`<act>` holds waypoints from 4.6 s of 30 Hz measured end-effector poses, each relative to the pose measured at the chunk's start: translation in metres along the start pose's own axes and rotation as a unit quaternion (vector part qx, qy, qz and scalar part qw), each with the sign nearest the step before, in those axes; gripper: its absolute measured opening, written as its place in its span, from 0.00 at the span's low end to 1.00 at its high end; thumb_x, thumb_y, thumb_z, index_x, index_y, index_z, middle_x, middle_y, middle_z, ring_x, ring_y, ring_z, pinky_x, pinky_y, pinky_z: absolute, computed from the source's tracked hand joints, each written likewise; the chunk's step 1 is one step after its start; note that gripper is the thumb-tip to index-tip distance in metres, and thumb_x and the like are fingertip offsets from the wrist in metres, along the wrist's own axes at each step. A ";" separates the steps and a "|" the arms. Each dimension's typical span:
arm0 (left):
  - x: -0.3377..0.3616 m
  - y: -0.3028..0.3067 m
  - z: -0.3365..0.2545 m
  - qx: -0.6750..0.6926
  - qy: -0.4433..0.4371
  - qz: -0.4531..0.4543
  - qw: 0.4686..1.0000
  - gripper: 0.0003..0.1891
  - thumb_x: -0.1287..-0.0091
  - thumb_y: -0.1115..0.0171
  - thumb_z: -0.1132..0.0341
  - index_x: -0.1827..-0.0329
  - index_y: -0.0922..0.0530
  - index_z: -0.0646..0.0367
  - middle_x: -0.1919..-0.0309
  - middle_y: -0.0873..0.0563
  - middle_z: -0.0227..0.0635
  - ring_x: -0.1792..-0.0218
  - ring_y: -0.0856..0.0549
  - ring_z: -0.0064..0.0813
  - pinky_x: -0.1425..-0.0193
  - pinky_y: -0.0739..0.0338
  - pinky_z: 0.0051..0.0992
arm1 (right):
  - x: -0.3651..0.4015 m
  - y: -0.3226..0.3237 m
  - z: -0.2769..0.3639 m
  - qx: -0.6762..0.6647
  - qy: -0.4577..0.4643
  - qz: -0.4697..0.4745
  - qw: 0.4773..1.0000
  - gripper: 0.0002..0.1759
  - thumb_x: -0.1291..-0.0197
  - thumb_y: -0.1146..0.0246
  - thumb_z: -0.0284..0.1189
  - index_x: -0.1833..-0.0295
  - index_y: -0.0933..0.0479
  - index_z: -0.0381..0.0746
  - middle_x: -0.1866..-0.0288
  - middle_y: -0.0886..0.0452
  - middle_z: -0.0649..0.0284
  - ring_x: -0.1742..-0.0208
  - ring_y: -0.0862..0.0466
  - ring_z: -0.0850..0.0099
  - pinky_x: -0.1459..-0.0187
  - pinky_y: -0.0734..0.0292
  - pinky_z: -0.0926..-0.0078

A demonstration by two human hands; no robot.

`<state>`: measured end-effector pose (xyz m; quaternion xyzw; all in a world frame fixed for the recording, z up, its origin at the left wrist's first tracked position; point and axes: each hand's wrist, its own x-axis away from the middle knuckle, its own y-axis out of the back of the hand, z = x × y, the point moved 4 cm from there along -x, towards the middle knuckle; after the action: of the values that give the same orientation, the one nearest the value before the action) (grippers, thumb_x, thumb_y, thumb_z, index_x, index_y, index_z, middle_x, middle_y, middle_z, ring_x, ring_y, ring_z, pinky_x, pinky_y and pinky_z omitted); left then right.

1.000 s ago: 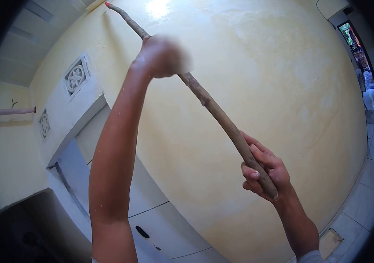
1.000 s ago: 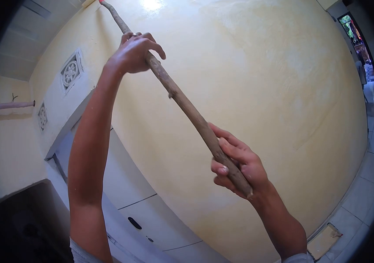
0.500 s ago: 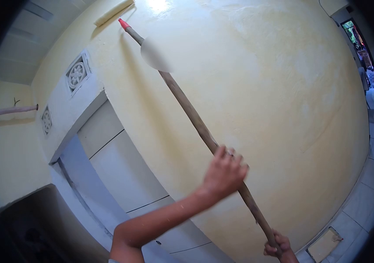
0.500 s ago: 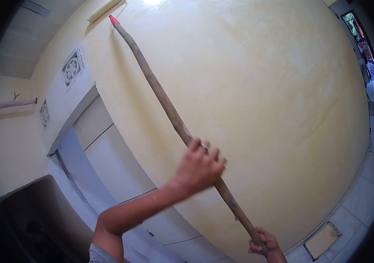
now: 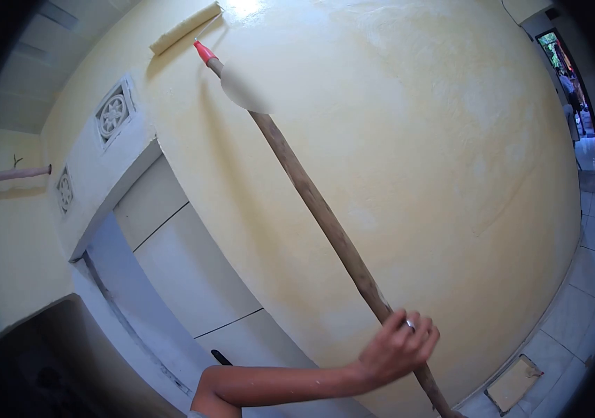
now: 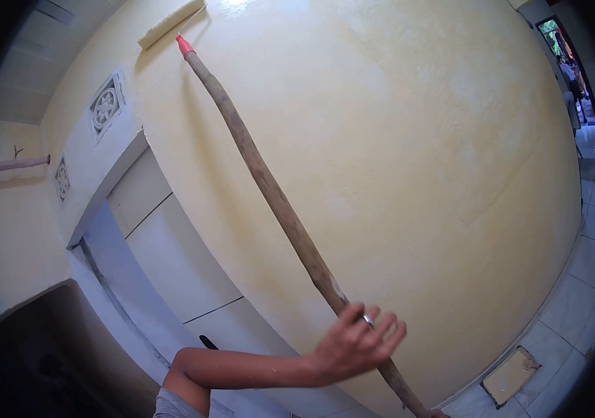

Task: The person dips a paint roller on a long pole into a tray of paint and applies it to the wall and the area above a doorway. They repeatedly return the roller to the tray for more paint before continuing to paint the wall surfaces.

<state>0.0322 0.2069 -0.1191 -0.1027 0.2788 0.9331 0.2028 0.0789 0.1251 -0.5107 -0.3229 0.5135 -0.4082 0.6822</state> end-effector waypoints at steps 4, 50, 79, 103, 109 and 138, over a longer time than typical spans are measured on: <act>-0.026 0.026 0.085 -0.015 0.021 -0.008 1.000 0.05 0.46 0.34 0.65 0.66 0.19 0.48 0.70 0.22 0.27 0.65 0.21 0.30 0.50 0.30 0.34 | -0.069 -0.058 0.032 0.065 0.073 0.013 0.995 0.25 0.34 0.39 0.42 0.32 0.30 0.55 0.81 0.29 0.66 0.84 0.29 0.74 0.82 0.34 0.70; -0.018 -0.017 -0.035 0.014 0.008 0.044 0.999 0.17 0.42 0.41 0.65 0.49 0.18 0.46 0.57 0.18 0.30 0.50 0.18 0.30 0.30 0.49 0.60 | 0.029 0.046 0.013 0.020 0.020 0.023 0.999 0.22 0.36 0.37 0.39 0.37 0.26 0.52 0.79 0.26 0.62 0.82 0.27 0.70 0.76 0.28 0.64; -0.226 0.102 0.338 -0.290 0.252 0.268 0.883 0.32 0.62 0.19 0.44 0.47 0.17 0.22 0.31 0.31 0.32 0.27 0.41 0.49 0.35 0.45 0.69 | -0.267 -0.320 0.269 0.129 0.147 0.241 0.951 0.29 0.24 0.55 0.30 0.21 0.49 0.45 0.66 0.29 0.64 0.72 0.26 0.77 0.84 0.39 0.82; -0.060 -0.035 -0.024 0.021 0.034 0.037 0.999 0.12 0.42 0.37 0.62 0.55 0.19 0.49 0.51 0.19 0.31 0.40 0.23 0.36 0.28 0.56 0.65 | 0.022 0.052 0.063 0.095 0.110 0.021 0.989 0.25 0.35 0.38 0.37 0.31 0.28 0.57 0.76 0.22 0.62 0.84 0.27 0.71 0.80 0.30 0.65; -0.089 -0.003 0.066 0.050 0.068 0.039 0.996 0.16 0.48 0.28 0.59 0.55 0.18 0.42 0.51 0.21 0.27 0.37 0.28 0.35 0.27 0.56 0.62 | -0.051 -0.028 0.095 0.080 0.131 -0.025 0.988 0.27 0.33 0.40 0.38 0.29 0.31 0.55 0.74 0.21 0.60 0.84 0.26 0.72 0.81 0.29 0.65; -0.283 0.067 0.337 -0.225 0.219 0.157 0.936 0.23 0.55 0.20 0.48 0.54 0.14 0.29 0.43 0.20 0.23 0.36 0.26 0.27 0.30 0.48 0.46 | -0.255 -0.307 0.346 0.199 0.175 0.191 0.945 0.27 0.22 0.58 0.33 0.20 0.50 0.48 0.74 0.27 0.64 0.81 0.30 0.80 0.87 0.42 0.83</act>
<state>0.2306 0.2549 0.2770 -0.3024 0.1116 0.9457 -0.0411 0.3074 0.2185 -0.0439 -0.0004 0.5850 -0.4144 0.6971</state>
